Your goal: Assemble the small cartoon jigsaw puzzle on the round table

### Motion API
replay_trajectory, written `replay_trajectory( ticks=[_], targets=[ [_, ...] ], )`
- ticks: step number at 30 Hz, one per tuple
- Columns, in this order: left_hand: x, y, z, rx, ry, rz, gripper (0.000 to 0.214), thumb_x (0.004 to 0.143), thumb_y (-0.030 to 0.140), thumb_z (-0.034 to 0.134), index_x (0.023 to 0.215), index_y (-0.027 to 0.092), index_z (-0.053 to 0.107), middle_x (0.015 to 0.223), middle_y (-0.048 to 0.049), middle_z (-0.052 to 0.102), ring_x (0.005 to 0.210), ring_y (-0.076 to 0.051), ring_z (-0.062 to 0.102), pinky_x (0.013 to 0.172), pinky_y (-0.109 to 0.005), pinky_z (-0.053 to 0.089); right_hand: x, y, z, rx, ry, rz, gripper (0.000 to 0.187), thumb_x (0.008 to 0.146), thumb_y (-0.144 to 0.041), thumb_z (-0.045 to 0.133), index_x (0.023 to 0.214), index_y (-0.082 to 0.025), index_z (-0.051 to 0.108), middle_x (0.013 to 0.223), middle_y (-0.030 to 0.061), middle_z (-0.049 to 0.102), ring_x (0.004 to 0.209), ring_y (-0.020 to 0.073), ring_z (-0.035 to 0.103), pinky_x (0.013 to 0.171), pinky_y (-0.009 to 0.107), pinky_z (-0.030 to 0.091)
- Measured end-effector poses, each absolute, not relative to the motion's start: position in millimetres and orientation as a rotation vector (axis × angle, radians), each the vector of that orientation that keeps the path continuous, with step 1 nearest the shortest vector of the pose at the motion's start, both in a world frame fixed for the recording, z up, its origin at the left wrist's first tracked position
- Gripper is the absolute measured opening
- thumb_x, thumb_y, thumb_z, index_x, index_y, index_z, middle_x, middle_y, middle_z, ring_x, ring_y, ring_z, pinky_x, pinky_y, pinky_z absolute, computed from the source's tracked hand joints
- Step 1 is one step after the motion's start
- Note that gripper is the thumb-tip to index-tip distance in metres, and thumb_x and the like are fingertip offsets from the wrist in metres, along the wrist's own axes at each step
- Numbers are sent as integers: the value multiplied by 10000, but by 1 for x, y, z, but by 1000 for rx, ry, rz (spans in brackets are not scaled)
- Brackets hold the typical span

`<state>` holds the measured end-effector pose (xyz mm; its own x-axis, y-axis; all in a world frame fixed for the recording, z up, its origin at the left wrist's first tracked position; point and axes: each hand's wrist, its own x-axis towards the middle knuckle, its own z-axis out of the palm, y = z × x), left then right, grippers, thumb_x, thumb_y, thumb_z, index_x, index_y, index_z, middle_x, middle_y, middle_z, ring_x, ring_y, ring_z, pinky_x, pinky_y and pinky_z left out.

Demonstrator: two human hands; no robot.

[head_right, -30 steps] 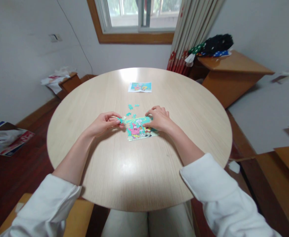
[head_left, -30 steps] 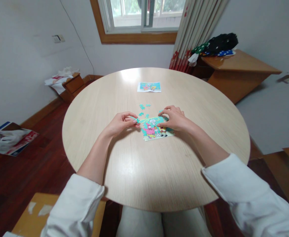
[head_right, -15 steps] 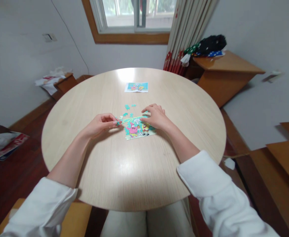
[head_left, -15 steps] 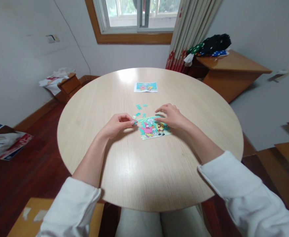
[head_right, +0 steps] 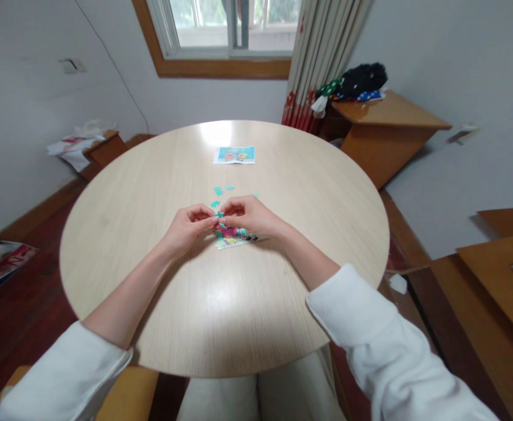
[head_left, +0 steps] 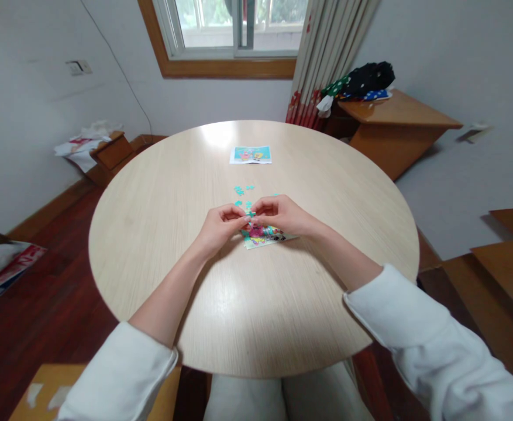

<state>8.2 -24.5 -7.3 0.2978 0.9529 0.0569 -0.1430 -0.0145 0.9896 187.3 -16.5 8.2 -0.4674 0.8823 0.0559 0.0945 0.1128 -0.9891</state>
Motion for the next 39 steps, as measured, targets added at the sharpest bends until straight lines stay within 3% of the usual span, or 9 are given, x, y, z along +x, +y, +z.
replay_trajectory(
  ticks=[18, 21, 26, 33, 39],
  targets=[
    [7, -25, -11, 1371, 940, 1003, 237, 617, 359, 778, 683, 150, 688, 678, -42, 688, 645, -161, 635, 693, -341, 521, 195, -13, 14, -1083, -1715, 1285, 220, 682, -336, 724, 822, -167, 736, 851, 46, 719, 809, 172, 630, 745, 315, 487],
    [6, -27, -11, 1594, 990, 1031, 164, 687, 314, 720, 683, 157, 672, 707, -46, 690, 688, -168, 638, 707, -336, 523, 217, -13, 28, -1166, -1788, 1254, 213, 714, -316, 697, 870, -182, 753, 865, 43, 720, 799, 170, 620, 724, 300, 477],
    [4, -28, -13, 2111, 961, 1047, 55, 755, 233, 680, 756, 178, 677, 830, -56, 688, 822, -177, 626, 813, -362, 503, 260, -6, 41, -1330, -1964, 1244, 174, 737, -294, 652, 827, -189, 759, 717, 16, 679, 654, 128, 552, 624, 268, 416],
    [2, -25, -18, 2225, 917, 984, 101, 803, 271, 663, 845, 179, 667, 896, -71, 668, 873, -193, 626, 848, -395, 503, 266, -3, 33, -1410, -1924, 1314, 133, 729, -281, 673, 788, -170, 716, 728, 33, 681, 639, 124, 555, 603, 255, 409],
    [1, -24, -22, 2264, 883, 858, 198, 777, 307, 686, 930, 182, 684, 1054, -114, 679, 1042, -233, 621, 962, -428, 463, 266, -1, 27, -1435, -1797, 1375, 98, 741, -280, 710, 729, -183, 698, 647, 45, 698, 582, 124, 574, 526, 248, 387]
  ],
)
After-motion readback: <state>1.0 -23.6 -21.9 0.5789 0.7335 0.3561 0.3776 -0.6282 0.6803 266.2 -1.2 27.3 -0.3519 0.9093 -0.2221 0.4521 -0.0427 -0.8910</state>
